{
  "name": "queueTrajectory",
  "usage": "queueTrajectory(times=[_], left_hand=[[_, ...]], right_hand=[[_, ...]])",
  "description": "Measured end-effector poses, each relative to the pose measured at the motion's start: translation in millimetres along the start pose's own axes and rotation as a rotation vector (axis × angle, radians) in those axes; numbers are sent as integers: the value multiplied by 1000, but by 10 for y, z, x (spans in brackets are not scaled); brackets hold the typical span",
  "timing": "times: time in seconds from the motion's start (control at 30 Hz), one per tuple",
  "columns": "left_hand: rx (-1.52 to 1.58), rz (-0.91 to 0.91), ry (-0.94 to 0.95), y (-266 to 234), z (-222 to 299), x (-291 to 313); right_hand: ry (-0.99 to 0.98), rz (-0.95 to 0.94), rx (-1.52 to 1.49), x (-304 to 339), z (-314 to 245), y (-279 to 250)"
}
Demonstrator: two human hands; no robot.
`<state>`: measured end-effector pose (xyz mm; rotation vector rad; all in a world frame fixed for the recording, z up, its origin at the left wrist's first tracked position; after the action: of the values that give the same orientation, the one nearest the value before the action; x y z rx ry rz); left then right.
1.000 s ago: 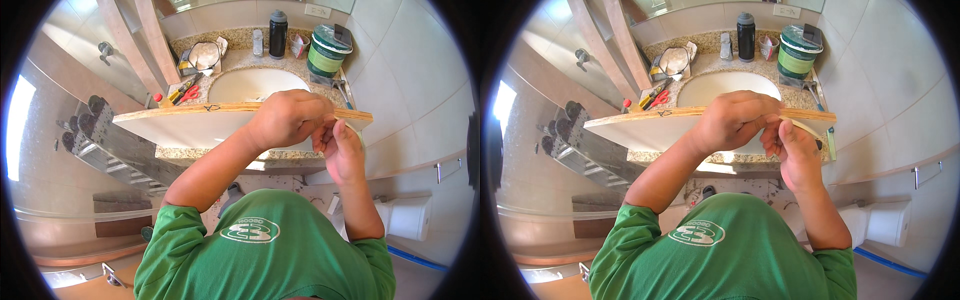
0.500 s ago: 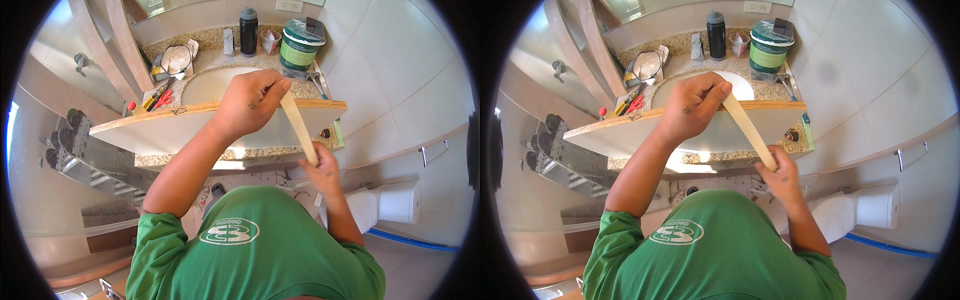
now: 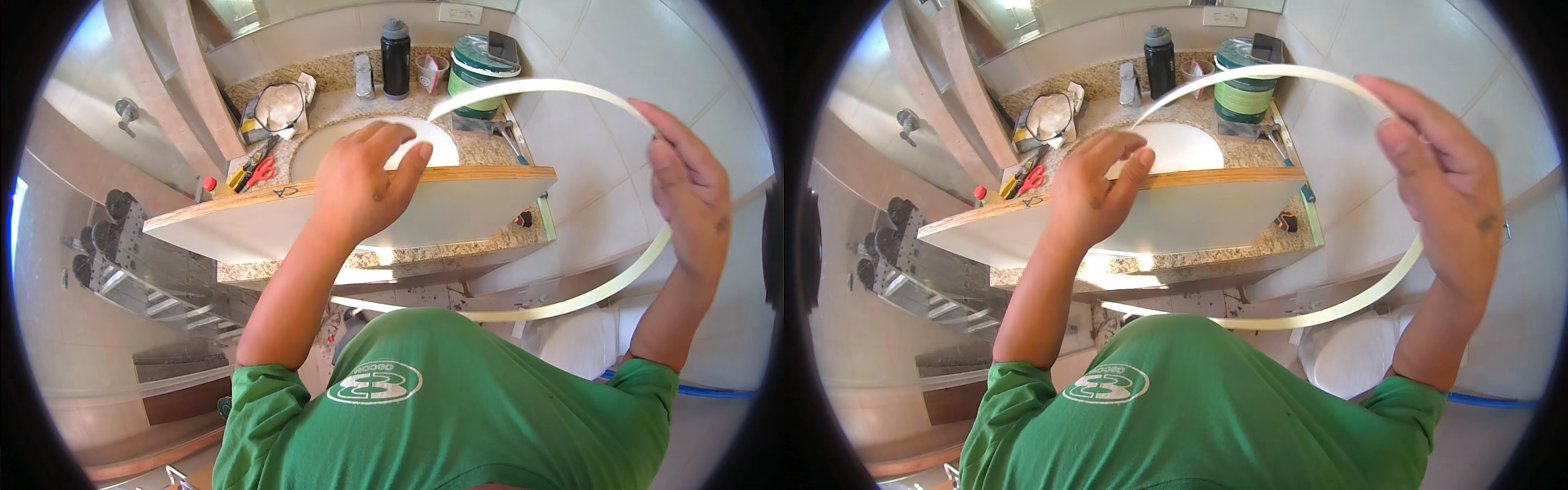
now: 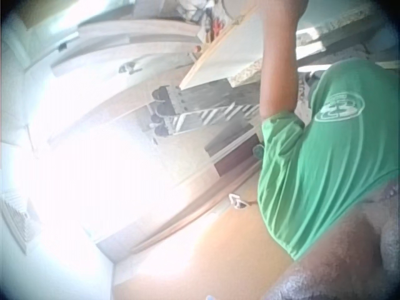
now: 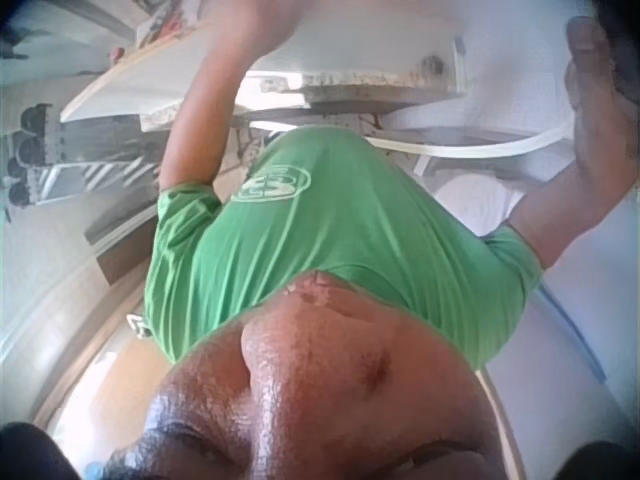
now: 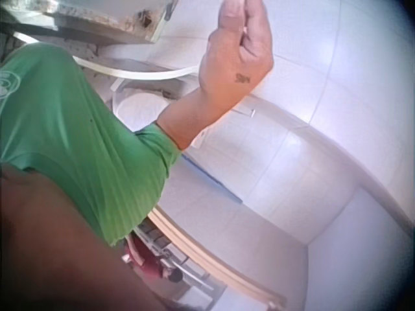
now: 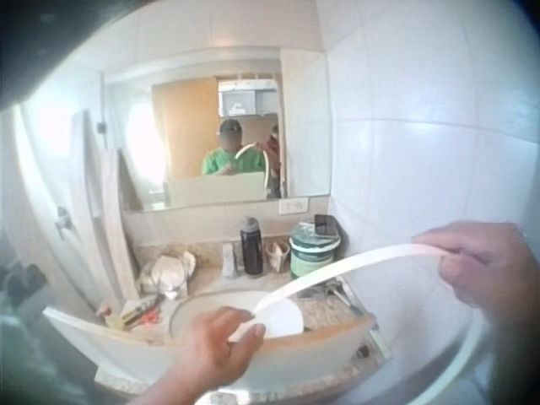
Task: The person aligns a white cabinet door over a bathroom sink, uses a hammer to tap it into place, then uses a utility knife to trim a flexible edge strip. The person then fits the trimmed strip along the door edge and taps it with the hammer to secure it.
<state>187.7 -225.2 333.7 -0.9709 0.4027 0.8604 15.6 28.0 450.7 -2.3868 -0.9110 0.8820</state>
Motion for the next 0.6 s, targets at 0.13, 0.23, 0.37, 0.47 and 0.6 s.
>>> queueTrajectory(times=[0.13, 0.23, 0.37, 0.47, 0.6], left_hand=[[-254, -68, 19, -101, -72, 190], [-324, -27, -17, -296, -225, 298], [-419, 122, 23, -696, -474, 418], [-524, 307, 25, -1106, -729, 573], [-638, 532, -111, -1655, -1140, 878]], right_hand=[[-40, -78, 78, -322, 31, 316], [-73, -89, -66, -309, -68, 384], [-41, -237, -86, -392, -135, 759], [-103, -315, -91, -433, -263, 1043], [-203, -443, -168, -452, -541, 1416]])
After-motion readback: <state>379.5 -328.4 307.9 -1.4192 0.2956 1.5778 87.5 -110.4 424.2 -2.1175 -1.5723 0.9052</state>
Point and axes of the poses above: each hand's wrist, its own x-axis away from the middle knuckle, its own y-axis out of the palm, z = x × y, the point moved 8 cm from there along -x, towards the middle knuckle, and after that the axes turned 4 degrees about -y, right-handed, at the moved point
